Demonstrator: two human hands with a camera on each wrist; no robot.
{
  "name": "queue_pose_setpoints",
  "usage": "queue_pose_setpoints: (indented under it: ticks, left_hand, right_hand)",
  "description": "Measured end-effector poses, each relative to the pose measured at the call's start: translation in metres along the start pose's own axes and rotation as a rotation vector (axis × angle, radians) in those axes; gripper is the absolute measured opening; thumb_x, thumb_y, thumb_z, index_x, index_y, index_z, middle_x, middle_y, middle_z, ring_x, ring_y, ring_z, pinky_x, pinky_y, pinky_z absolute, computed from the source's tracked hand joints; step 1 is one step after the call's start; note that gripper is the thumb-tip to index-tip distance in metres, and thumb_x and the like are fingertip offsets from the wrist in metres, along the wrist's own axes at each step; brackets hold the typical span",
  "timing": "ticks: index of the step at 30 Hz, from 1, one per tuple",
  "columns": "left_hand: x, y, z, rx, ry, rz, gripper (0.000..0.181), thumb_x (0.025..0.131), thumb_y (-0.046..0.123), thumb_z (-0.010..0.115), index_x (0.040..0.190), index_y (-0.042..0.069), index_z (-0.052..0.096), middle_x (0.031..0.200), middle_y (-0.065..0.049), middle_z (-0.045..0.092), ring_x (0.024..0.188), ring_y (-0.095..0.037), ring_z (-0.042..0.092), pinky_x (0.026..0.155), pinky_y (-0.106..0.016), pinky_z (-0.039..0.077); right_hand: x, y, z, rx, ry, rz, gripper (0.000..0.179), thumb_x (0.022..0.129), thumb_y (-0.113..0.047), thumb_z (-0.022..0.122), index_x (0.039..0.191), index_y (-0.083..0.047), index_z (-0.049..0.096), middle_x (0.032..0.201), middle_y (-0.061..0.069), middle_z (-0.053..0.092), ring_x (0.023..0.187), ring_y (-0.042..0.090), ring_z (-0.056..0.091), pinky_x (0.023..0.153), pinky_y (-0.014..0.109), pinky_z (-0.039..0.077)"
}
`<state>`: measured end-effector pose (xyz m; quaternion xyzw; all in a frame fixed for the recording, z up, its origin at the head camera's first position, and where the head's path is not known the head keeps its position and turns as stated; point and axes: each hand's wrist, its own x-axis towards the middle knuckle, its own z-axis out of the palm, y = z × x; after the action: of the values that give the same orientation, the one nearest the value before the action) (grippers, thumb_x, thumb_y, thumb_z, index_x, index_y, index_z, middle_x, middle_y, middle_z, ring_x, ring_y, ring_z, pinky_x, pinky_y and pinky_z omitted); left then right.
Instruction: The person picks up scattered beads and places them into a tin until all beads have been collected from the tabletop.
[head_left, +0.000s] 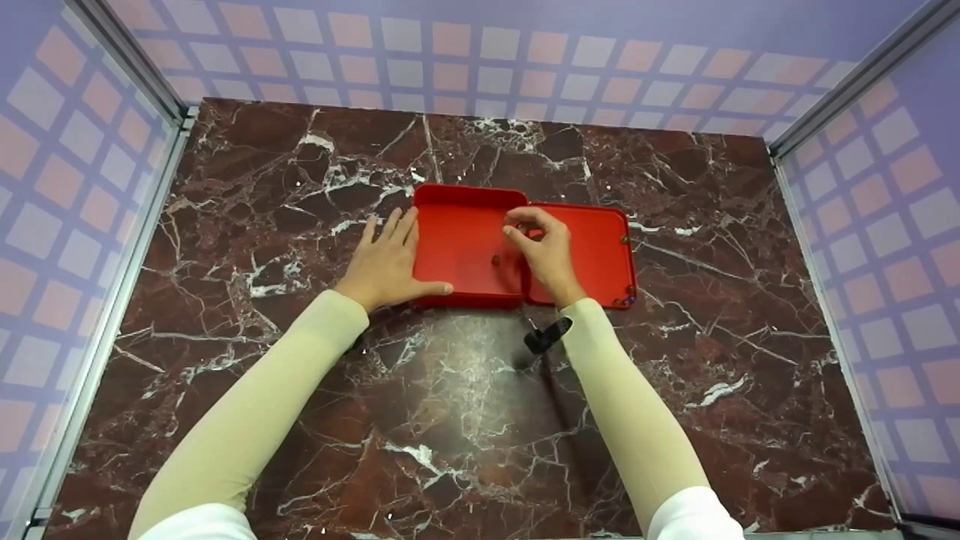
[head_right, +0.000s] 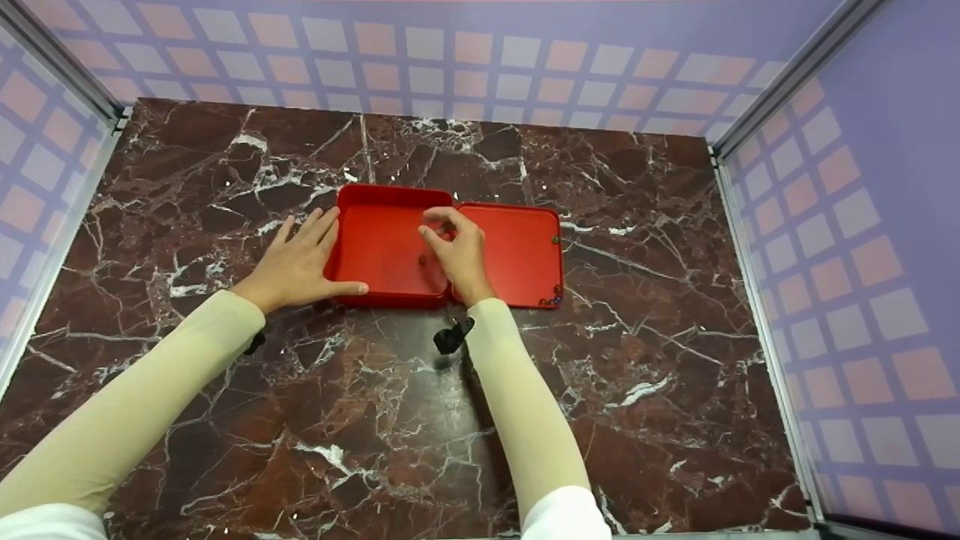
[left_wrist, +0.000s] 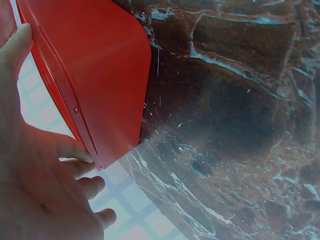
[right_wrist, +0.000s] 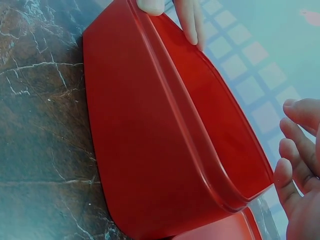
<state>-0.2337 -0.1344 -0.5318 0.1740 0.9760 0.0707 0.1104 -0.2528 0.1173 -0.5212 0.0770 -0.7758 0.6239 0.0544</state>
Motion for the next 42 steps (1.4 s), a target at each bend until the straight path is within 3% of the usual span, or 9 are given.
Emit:
queue_pose_setpoints:
  ticks: [6,14,20,34,42]
  left_hand:
    - [0.0,0.0,0.001,-0.017,-0.007,-0.006,0.12,0.074,0.085,0.046,0.154,0.001,0.016,0.164,-0.012,0.006,0.152,-0.032,0.002,0.121,-0.057,0.0]
    - [0.0,0.001,0.001,0.007,-0.003,-0.006,0.123,0.073,0.09,0.04,0.154,0.001,0.016,0.164,-0.013,0.007,0.152,-0.033,0.005,0.121,-0.058,0.003]
    - [-0.001,0.001,-0.001,-0.019,-0.007,-0.006,0.12,0.075,0.086,0.045,0.154,0.001,0.017,0.164,-0.012,0.006,0.152,-0.033,0.003,0.121,-0.058,0.001]
    - [0.0,-0.001,0.001,-0.03,0.006,-0.004,0.121,0.074,0.086,0.046,0.153,-0.001,0.019,0.164,-0.013,0.006,0.152,-0.034,0.005,0.12,-0.058,0.0]
    - [0.001,0.0,0.0,-0.028,0.003,0.0,0.12,0.074,0.084,0.048,0.153,-0.001,0.019,0.164,-0.014,0.006,0.152,-0.034,0.004,0.12,-0.058,0.0]
  right_hand:
    - [0.0,0.001,-0.003,0.002,0.002,-0.006,0.024,0.083,0.002,0.071,0.105,0.012,0.067,0.101,0.027,0.069,0.082,0.031,0.057,0.068,0.024,0.046]
    - [-0.001,0.001,-0.007,-0.03,0.018,-0.007,0.024,0.084,-0.001,0.071,0.105,0.01,0.068,0.101,0.025,0.069,0.081,0.023,0.06,0.07,0.025,0.049]
    - [-0.001,0.001,-0.01,-0.03,0.036,0.011,0.024,0.083,0.001,0.071,0.105,0.01,0.068,0.101,0.025,0.07,0.079,0.015,0.059,0.071,0.021,0.049]
    - [0.0,0.0,-0.022,-0.037,0.04,-0.013,0.021,0.084,0.0,0.071,0.104,0.006,0.07,0.102,0.025,0.07,0.083,0.026,0.06,0.076,0.034,0.049]
    - [0.0,0.002,-0.03,-0.035,0.049,-0.006,0.024,0.084,-0.001,0.071,0.105,0.009,0.069,0.104,0.025,0.07,0.083,0.024,0.059,0.074,0.028,0.048]
